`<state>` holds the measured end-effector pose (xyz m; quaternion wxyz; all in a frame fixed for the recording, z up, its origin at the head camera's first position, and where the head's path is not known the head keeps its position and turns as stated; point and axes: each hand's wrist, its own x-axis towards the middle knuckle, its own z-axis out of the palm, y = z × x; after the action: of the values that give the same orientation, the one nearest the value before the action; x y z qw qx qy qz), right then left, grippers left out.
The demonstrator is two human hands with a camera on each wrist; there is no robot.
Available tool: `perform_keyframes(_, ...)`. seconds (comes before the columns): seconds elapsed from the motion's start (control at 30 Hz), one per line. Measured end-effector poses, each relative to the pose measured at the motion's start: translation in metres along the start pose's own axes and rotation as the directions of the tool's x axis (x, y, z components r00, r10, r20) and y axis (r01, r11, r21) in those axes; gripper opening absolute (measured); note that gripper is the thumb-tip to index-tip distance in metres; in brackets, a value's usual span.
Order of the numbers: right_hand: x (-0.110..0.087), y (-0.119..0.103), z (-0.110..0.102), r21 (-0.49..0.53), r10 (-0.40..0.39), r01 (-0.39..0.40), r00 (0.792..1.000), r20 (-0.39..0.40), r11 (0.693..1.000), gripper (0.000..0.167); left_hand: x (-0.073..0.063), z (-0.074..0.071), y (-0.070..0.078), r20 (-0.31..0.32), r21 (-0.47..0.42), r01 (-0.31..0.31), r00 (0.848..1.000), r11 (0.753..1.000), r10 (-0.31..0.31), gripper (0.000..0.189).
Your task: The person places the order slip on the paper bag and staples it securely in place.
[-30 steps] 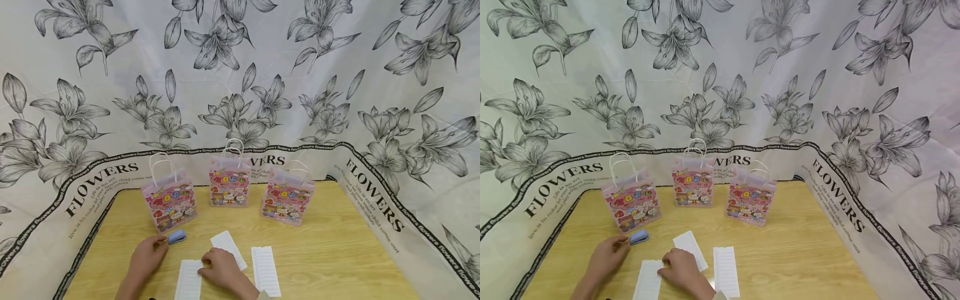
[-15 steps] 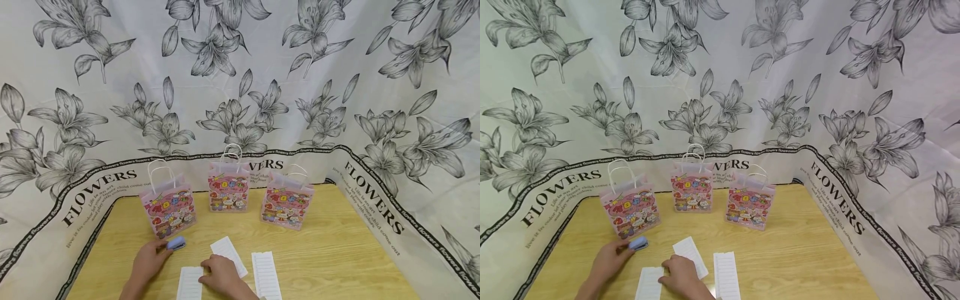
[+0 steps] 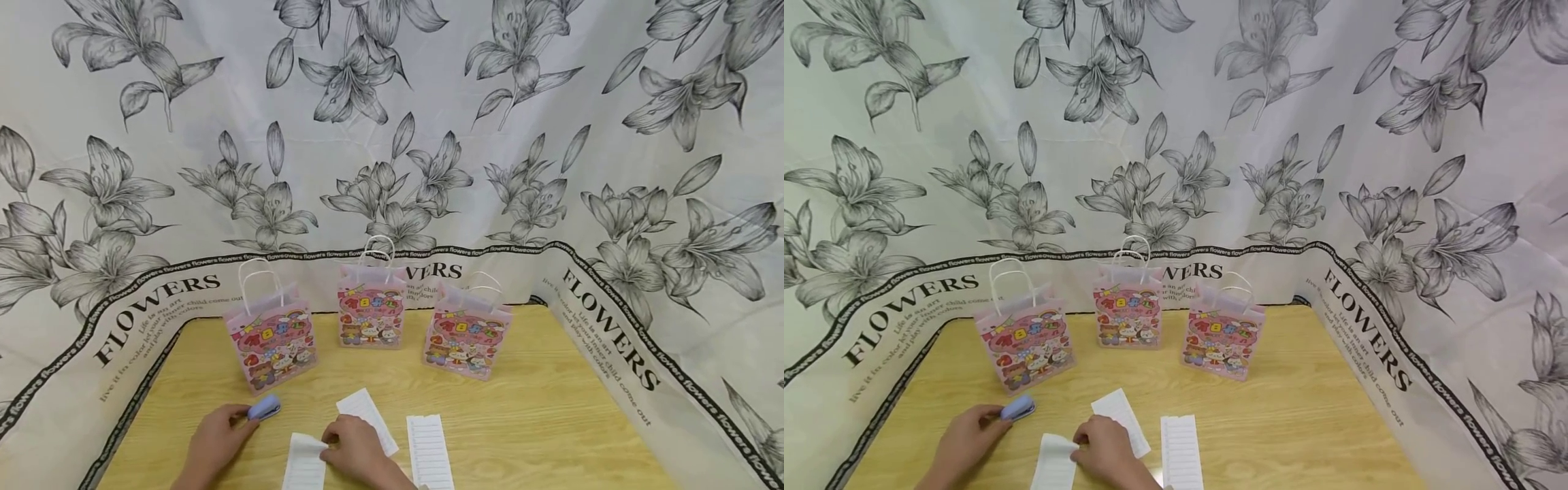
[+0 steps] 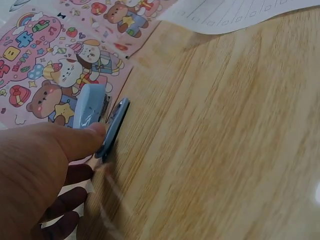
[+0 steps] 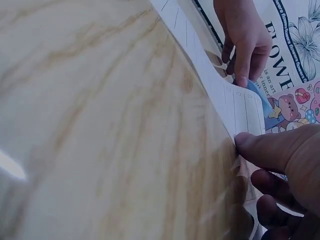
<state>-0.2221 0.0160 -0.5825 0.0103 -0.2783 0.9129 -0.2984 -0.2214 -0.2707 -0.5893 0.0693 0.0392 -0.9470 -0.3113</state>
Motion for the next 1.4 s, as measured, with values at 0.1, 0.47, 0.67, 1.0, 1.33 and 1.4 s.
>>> perform_keyframes(0.1,0.002,-0.001,-0.001,0.069,0.021,-0.021,1.0,-0.006,0.997,0.01,0.001,-0.004,0.0,0.019,-0.025,-0.008,1.0,1.0,0.008,0.044)
perform_keyframes(0.47,0.021,0.006,-0.026,0.181,-0.07,0.075,0.997,-0.033,0.981,0.031,0.008,-0.013,-0.001,0.038,-0.114,0.004,0.999,0.993,0.0,0.036)
perform_keyframes(0.67,0.03,0.003,-0.04,0.074,-0.162,0.167,0.984,-0.075,0.983,0.017,0.011,-0.023,0.001,0.097,-0.022,-0.042,0.994,0.999,0.044,0.024)
perform_keyframes(1.0,0.046,-0.007,-0.071,0.005,-0.253,0.254,0.965,-0.067,0.967,0.014,0.021,-0.04,0.003,0.105,-0.029,-0.051,0.993,0.998,0.054,0.014)
perform_keyframes(1.33,0.079,-0.025,-0.099,0.038,-0.343,0.345,0.937,-0.062,0.938,0.009,0.034,-0.078,0.006,-0.014,0.02,-0.155,0.988,0.988,0.155,0.015)
perform_keyframes(1.4,0.088,-0.029,-0.105,0.061,-0.353,0.357,0.933,-0.065,0.932,0.009,0.037,-0.086,0.009,-0.052,0.028,-0.195,0.979,0.98,0.196,0.014)
